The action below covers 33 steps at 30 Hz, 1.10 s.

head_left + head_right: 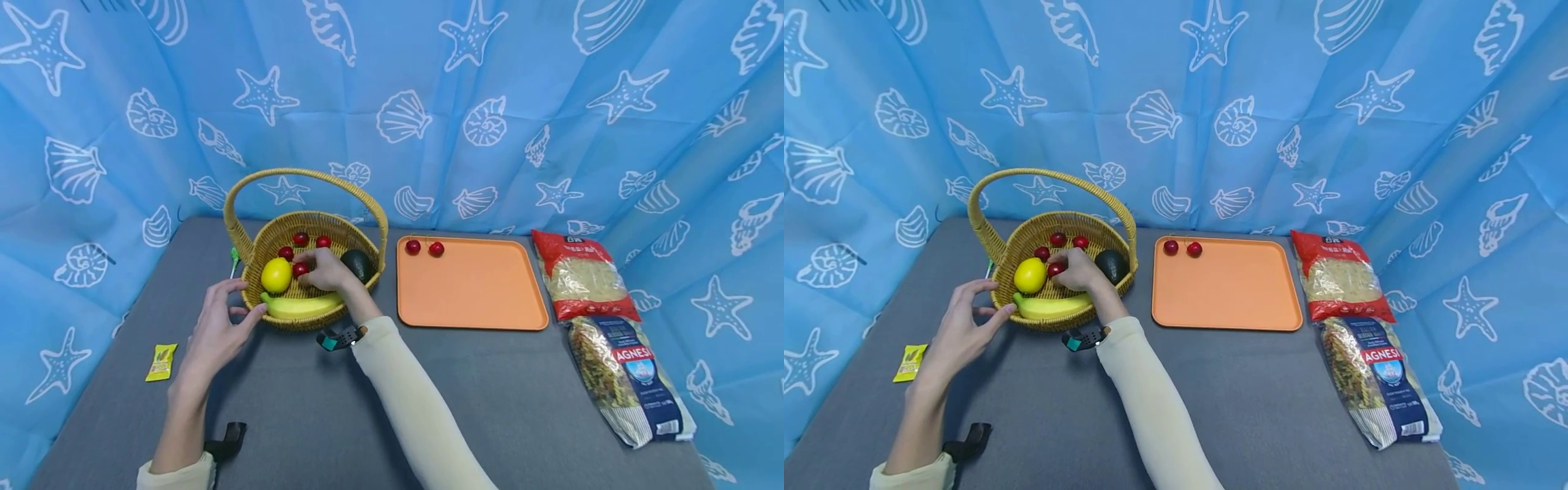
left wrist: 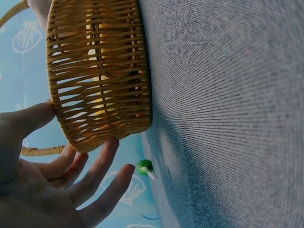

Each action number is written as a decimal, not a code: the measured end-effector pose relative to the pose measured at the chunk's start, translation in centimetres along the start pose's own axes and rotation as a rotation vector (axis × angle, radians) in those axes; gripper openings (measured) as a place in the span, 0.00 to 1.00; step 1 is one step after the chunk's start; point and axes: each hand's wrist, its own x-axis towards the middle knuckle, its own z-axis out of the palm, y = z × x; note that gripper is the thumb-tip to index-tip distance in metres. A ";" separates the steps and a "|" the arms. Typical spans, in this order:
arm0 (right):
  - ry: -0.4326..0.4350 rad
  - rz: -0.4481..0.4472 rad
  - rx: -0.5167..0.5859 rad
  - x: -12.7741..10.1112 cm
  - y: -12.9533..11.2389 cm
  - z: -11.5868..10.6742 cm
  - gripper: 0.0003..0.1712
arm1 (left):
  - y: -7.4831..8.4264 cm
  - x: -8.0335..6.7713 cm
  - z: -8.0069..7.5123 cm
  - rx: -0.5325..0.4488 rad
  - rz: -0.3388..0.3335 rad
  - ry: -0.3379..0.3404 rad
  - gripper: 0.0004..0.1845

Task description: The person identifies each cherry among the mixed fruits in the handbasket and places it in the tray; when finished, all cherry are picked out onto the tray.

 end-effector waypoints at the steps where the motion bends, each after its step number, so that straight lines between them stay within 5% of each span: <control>1: 0.001 0.000 -0.002 0.0 0.0 0.0 0.24 | 0.0 0.0 0.0 0.000 0.000 0.000 0.40; 16: 0.039 -0.047 0.106 -0.4 0.0 -0.1 0.20 | 0.1 0.0 -0.1 0.011 -0.003 0.008 0.40; 22: 0.123 -0.113 0.207 -1.1 -0.5 -0.2 0.19 | 0.0 -0.1 -0.1 0.002 -0.008 0.003 0.40; 33: 0.091 -0.360 0.212 -7.9 -2.3 -4.4 0.17 | -0.1 0.0 -0.2 0.002 0.008 0.015 0.40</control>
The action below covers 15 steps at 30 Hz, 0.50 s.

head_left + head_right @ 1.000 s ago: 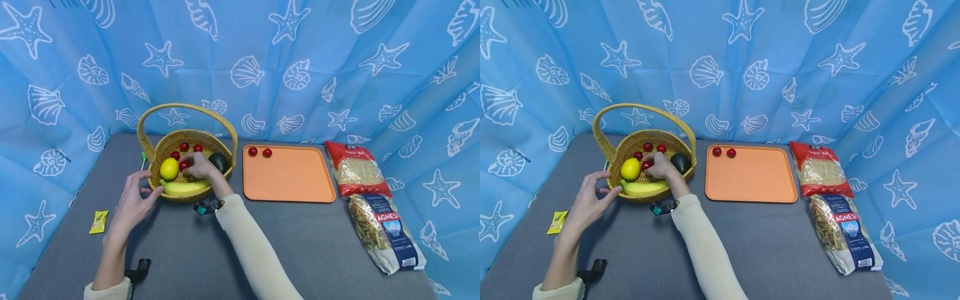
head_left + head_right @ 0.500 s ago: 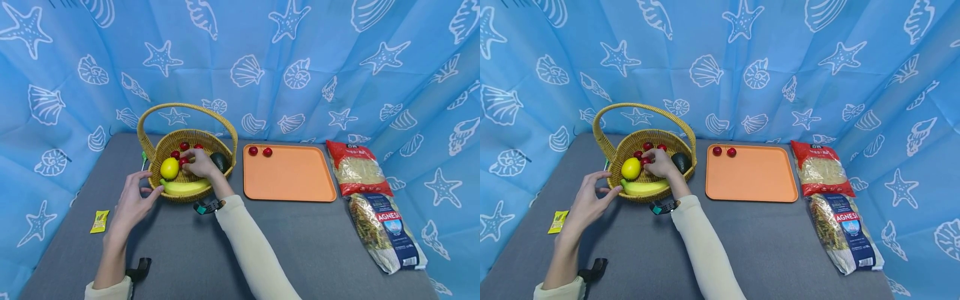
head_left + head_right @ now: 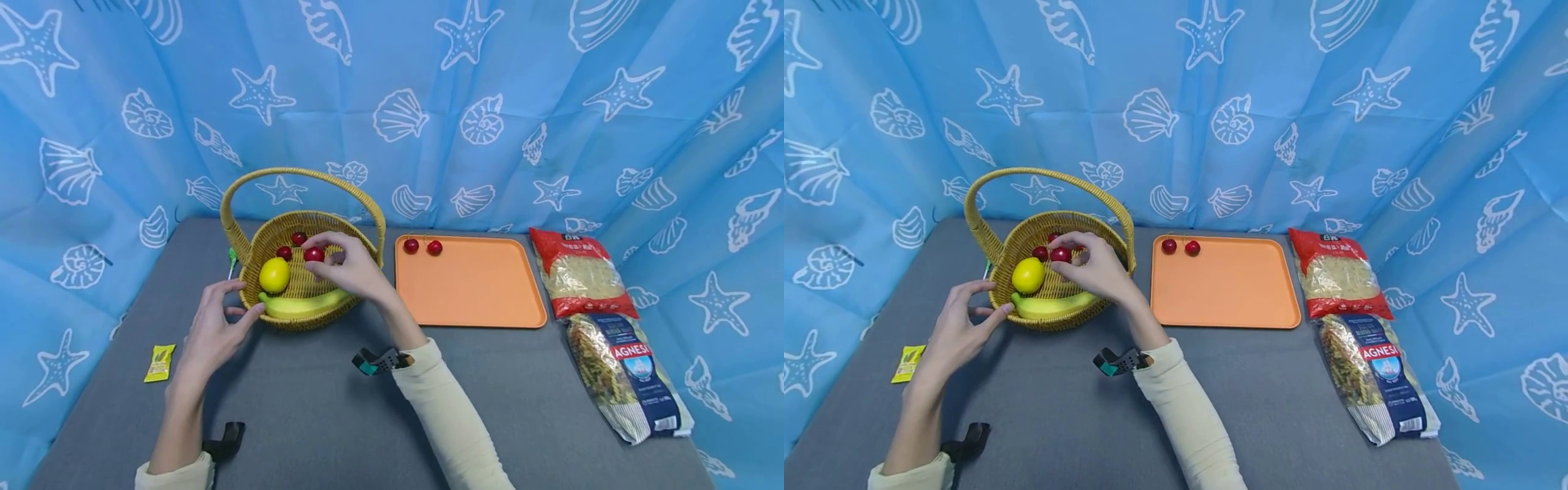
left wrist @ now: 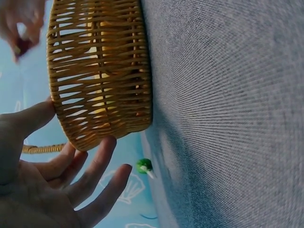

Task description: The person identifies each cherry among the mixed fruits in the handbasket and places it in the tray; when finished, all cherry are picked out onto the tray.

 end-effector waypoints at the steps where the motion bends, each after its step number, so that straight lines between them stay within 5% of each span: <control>1: -0.007 -0.008 0.006 -0.8 -0.4 -0.5 0.18 | 0.0 0.0 0.0 -0.002 0.009 0.004 0.40; 8: -0.069 -0.027 0.074 -6.4 -1.7 -5.5 0.22 | -0.2 0.0 -0.1 0.000 0.054 0.026 0.38; 15: 0.180 -0.045 -0.081 -9.7 0.7 -11.7 0.21 | -0.4 -0.1 0.0 -0.012 0.067 0.031 0.37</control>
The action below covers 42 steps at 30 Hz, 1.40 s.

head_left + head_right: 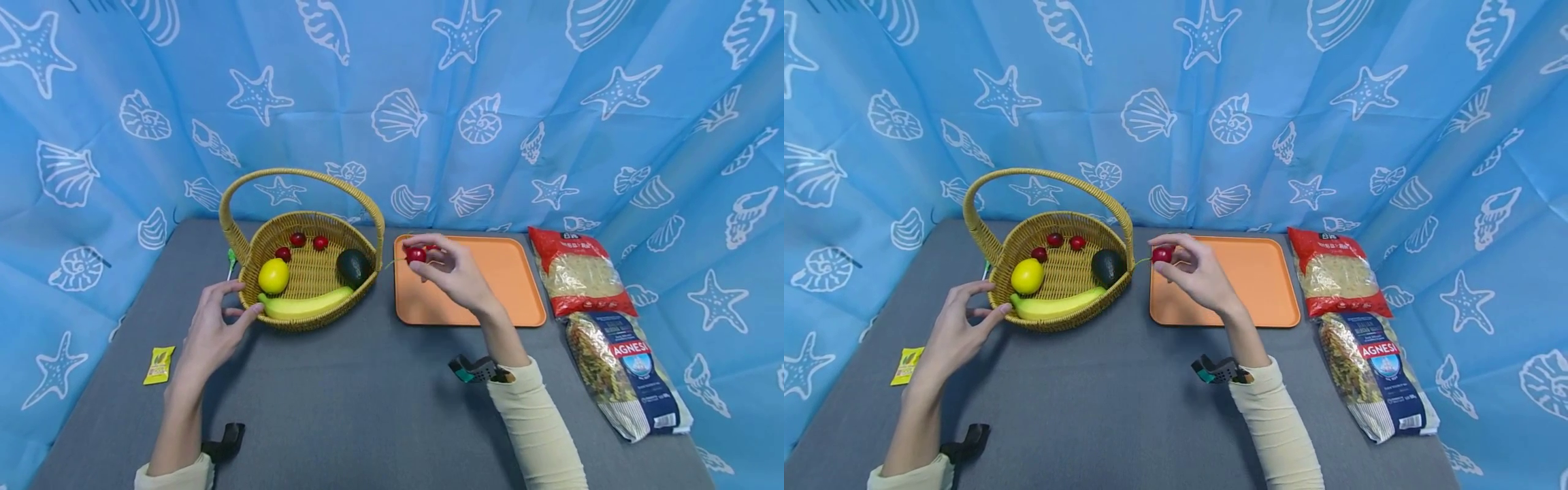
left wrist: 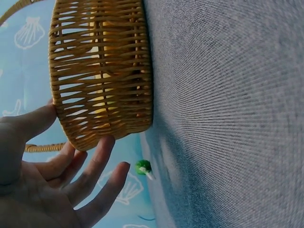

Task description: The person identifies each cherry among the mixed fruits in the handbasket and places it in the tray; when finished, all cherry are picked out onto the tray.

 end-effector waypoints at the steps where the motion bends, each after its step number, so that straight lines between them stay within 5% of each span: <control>1: 0.052 0.015 -0.011 0.0 0.8 -0.8 0.21 | 0.0 0.0 0.0 -0.003 0.003 0.002 0.36; 8: 0.356 0.200 -0.088 0.7 7.6 -5.2 0.25 | 0.0 0.1 0.1 -0.015 -0.001 0.006 0.36; 13: 0.405 0.356 -0.141 1.3 11.2 -5.9 0.27 | -0.1 0.1 0.1 -0.020 -0.011 0.006 0.36; 18: 0.447 0.394 -0.285 2.1 13.2 -5.6 0.23 | -0.1 0.0 0.1 -0.022 -0.012 0.010 0.36; 28: 0.431 0.380 -0.397 2.4 13.9 -5.2 0.25 | 0.2 -0.1 0.2 -0.007 0.009 0.033 0.33; 42: 0.394 0.376 -0.297 1.2 12.2 -5.8 0.31 | 0.0 -0.1 0.3 -0.010 0.014 0.037 0.34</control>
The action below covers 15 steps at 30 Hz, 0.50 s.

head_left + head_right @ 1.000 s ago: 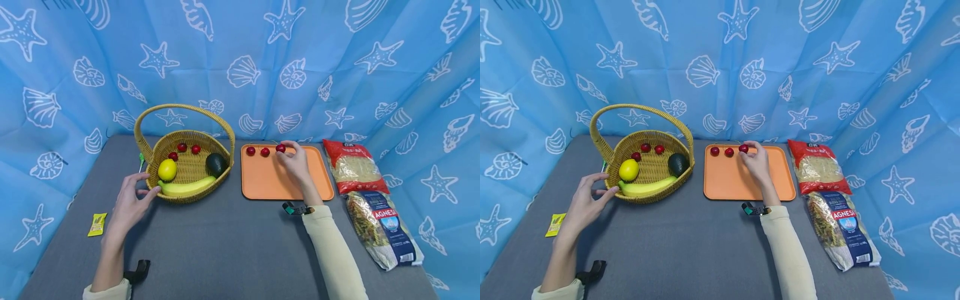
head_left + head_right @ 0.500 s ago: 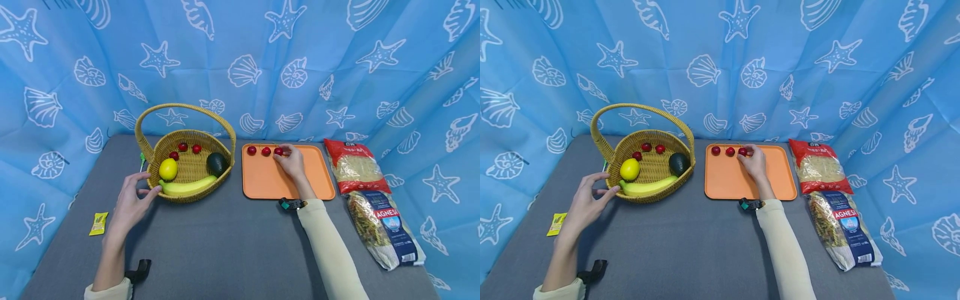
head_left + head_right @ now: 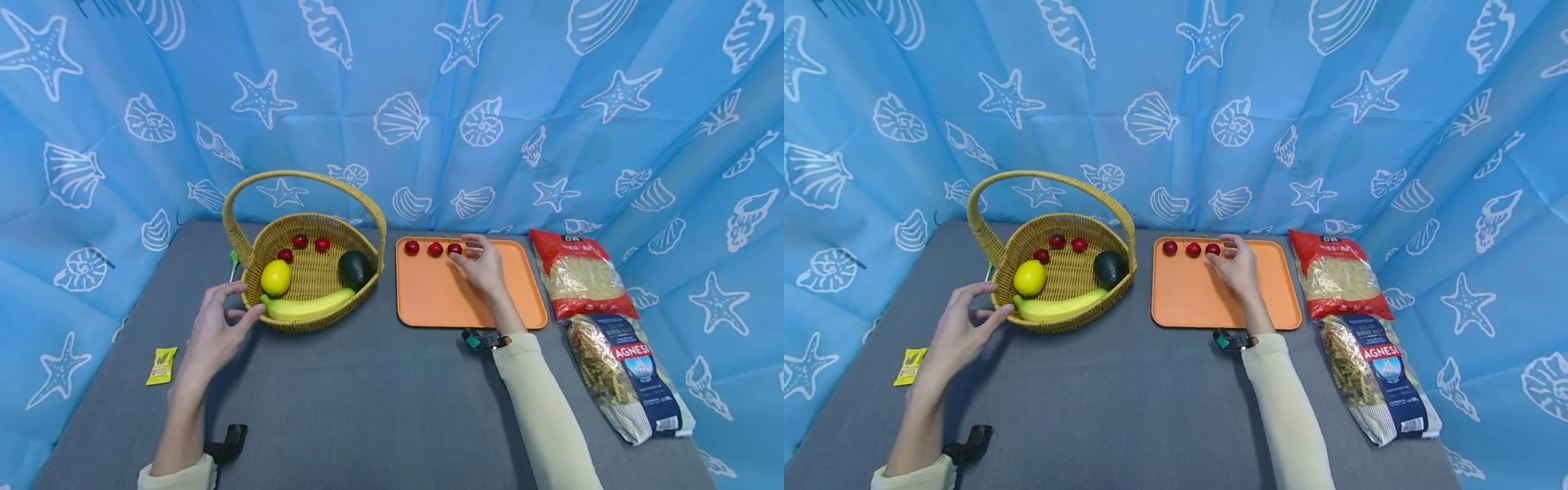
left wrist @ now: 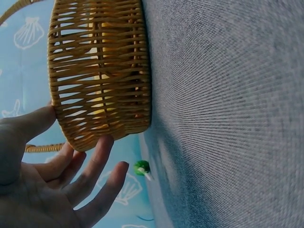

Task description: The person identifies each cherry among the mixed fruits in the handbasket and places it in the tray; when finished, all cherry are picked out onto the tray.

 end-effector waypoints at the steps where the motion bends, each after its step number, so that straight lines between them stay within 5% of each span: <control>1: -0.002 -0.007 0.019 -0.3 -0.3 -0.1 0.31 | 0.0 0.0 0.0 0.000 -0.001 0.000 0.34; 9: -0.120 -0.189 0.260 -4.4 -7.0 -0.6 0.25 | -0.1 0.0 0.0 -0.004 -0.006 0.002 0.34; 15: -0.338 -0.369 0.372 -8.0 -12.4 1.1 0.19 | 0.0 0.0 0.0 -0.001 -0.008 -0.006 0.34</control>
